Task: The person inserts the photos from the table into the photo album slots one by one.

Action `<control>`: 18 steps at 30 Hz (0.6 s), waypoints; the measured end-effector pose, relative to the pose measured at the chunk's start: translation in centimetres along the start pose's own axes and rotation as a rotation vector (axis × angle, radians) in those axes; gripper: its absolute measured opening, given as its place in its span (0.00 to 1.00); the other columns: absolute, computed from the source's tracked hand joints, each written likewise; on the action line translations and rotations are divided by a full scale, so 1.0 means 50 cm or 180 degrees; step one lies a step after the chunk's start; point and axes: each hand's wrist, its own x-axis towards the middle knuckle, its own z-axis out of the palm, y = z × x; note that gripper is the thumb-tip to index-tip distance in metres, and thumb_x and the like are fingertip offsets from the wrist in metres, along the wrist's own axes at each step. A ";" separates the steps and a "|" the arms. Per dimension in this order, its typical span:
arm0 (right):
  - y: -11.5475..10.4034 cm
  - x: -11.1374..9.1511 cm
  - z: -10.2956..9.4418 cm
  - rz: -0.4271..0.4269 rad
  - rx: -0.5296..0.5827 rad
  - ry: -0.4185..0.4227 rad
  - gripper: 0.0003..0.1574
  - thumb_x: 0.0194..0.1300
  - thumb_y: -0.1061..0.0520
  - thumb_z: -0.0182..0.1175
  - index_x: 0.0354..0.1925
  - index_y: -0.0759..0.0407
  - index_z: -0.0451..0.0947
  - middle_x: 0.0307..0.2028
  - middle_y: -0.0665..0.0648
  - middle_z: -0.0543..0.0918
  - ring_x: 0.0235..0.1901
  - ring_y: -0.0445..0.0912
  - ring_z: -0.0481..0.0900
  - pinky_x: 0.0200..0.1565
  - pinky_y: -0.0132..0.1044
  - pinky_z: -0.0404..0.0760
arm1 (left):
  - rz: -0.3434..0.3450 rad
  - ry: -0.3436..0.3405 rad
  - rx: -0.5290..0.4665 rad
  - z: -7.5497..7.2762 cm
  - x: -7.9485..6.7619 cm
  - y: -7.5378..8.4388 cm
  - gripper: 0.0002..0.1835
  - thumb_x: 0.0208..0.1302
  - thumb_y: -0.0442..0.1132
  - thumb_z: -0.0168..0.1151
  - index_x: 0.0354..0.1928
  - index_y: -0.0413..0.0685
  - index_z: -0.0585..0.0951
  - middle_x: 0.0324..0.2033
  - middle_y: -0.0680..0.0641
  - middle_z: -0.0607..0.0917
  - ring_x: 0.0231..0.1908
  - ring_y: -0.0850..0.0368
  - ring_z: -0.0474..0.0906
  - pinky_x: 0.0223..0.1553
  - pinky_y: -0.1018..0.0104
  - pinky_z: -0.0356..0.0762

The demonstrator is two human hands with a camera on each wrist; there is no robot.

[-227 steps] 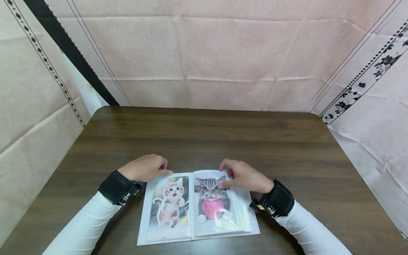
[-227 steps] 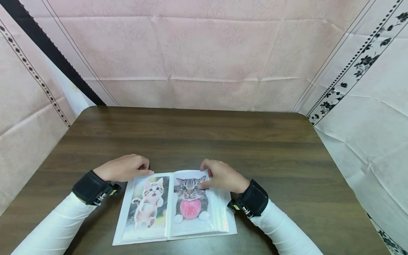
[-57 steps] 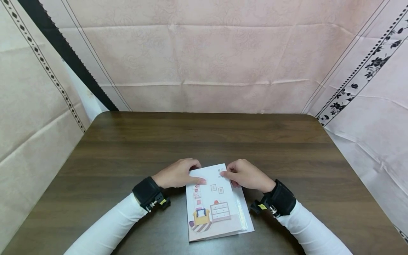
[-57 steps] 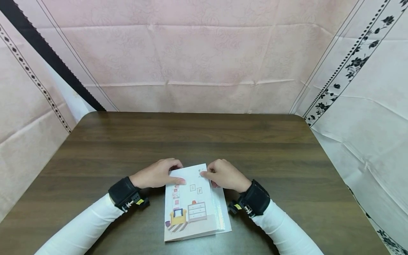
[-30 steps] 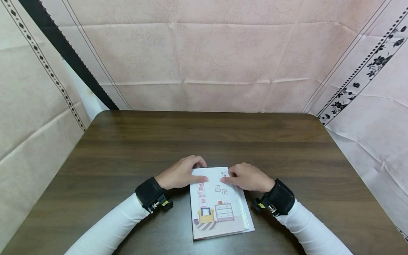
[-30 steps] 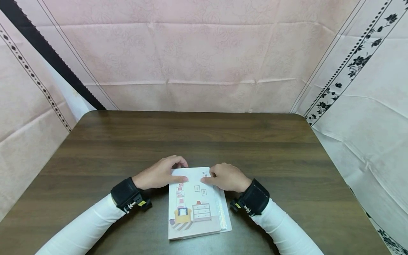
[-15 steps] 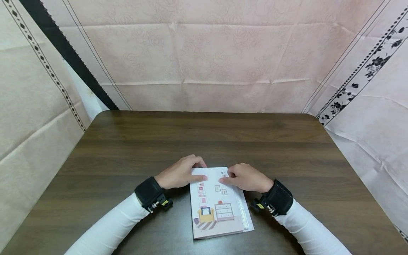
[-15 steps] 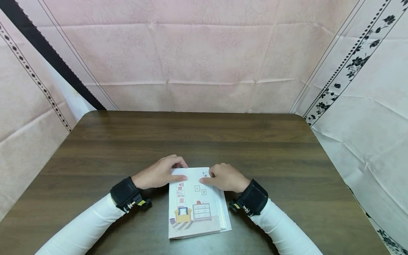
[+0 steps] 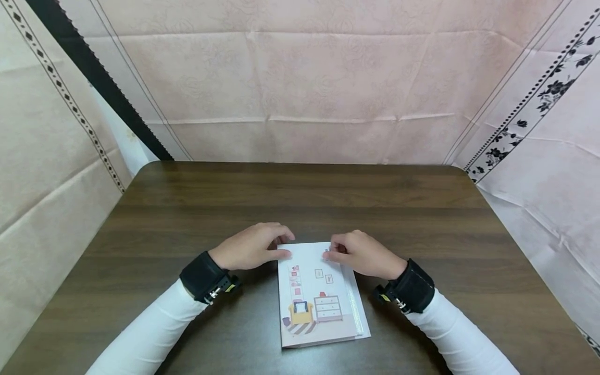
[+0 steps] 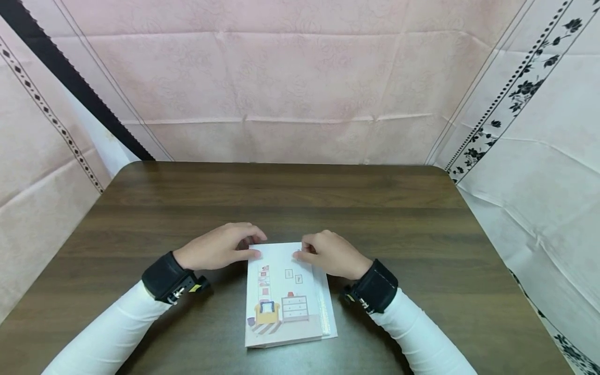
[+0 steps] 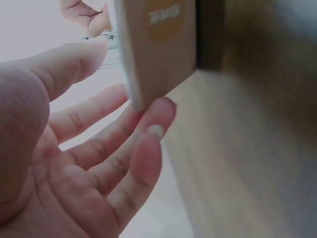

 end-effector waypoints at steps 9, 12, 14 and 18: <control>-0.005 -0.004 -0.010 -0.0257 -0.0276 0.0441 0.10 0.63 0.46 0.62 0.39 0.49 0.79 0.28 0.46 0.77 0.30 0.40 0.74 0.32 0.32 0.77 | 0.0026 0.0007 0.0419 -0.012 -0.026 0.009 0.28 0.61 0.58 0.61 0.61 0.56 0.76 0.58 0.55 0.79 0.54 0.63 0.73 0.57 0.59 0.71; -0.006 -0.007 -0.012 -0.0367 -0.0571 0.0546 0.19 0.63 0.42 0.61 0.46 0.52 0.80 0.38 0.49 0.81 0.37 0.43 0.75 0.40 0.36 0.79 | 0.0116 0.0095 0.0657 -0.012 -0.034 0.004 0.32 0.59 0.63 0.60 0.64 0.59 0.74 0.66 0.54 0.72 0.63 0.60 0.67 0.63 0.54 0.64; -0.005 -0.008 -0.013 -0.0463 -0.0806 0.0585 0.28 0.63 0.38 0.59 0.53 0.54 0.78 0.48 0.52 0.81 0.46 0.45 0.76 0.49 0.41 0.78 | 0.0172 0.0163 0.0778 -0.013 -0.038 0.000 0.36 0.57 0.67 0.59 0.65 0.60 0.72 0.69 0.54 0.66 0.67 0.57 0.62 0.65 0.51 0.59; -0.004 -0.009 -0.013 -0.0644 -0.1193 0.0637 0.42 0.63 0.31 0.55 0.65 0.53 0.69 0.65 0.56 0.72 0.63 0.50 0.67 0.63 0.51 0.65 | 0.0300 0.0274 0.0977 -0.015 -0.043 -0.008 0.42 0.54 0.73 0.55 0.68 0.59 0.69 0.73 0.52 0.59 0.71 0.54 0.54 0.69 0.49 0.50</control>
